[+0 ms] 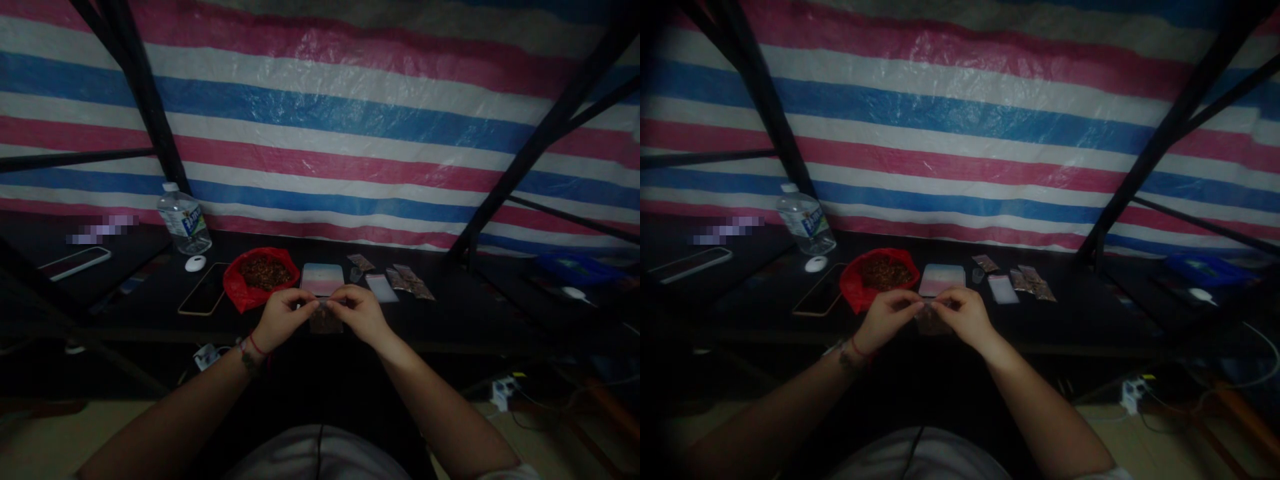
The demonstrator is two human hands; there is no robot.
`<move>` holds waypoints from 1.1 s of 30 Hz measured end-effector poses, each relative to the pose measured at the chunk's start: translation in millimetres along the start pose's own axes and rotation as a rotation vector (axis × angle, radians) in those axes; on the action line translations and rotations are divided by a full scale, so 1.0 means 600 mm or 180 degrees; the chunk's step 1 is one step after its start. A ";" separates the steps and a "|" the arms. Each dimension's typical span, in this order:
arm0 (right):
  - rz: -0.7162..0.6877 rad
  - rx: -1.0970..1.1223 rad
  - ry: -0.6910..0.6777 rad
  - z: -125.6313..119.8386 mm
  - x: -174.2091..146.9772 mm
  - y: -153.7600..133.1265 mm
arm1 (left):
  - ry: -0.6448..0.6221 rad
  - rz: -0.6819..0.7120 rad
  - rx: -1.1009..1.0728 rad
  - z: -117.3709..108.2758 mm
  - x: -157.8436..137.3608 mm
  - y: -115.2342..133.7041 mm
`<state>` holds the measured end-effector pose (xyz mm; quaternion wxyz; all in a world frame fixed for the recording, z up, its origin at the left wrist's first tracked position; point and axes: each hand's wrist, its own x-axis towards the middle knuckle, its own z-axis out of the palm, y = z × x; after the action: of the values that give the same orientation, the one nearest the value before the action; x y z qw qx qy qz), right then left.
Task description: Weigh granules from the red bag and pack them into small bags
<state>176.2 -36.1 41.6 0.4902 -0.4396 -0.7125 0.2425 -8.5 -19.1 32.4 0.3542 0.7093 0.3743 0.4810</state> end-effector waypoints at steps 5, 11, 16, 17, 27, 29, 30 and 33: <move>-0.0053 -0.0014 -0.0044 0.001 -0.003 -0.008 | -0.0061 0.0000 0.0028 0.005 -0.006 -0.001; -0.0185 -0.0058 -0.0193 0.001 -0.004 -0.011 | -0.0130 0.0094 0.0118 0.007 -0.011 0.003; -0.0126 -0.0110 -0.0242 -0.001 -0.004 -0.007 | -0.0265 0.0110 0.0225 0.004 -0.012 0.011; -0.0140 -0.0115 -0.0272 -0.002 -0.004 -0.007 | -0.0273 0.0114 0.0250 0.003 -0.011 0.012; 0.0063 -0.0180 0.0028 -0.036 0.013 0.002 | -0.0072 0.0253 0.0601 -0.019 0.005 0.010; 0.0130 -0.0066 0.0039 -0.036 0.013 0.009 | 0.0031 0.0228 0.0586 -0.021 0.007 0.006; 0.0138 0.0015 0.0026 -0.033 0.012 0.012 | 0.0103 0.0201 0.0553 -0.022 0.007 0.004; 0.0168 0.0191 -0.0216 -0.016 0.006 0.020 | 0.0328 0.0085 0.0405 -0.021 0.007 0.000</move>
<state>189.2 -27.8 38.3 0.4721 -0.4349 -0.7093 0.2914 -19.3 -13.6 38.0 0.2822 0.7096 0.4124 0.4969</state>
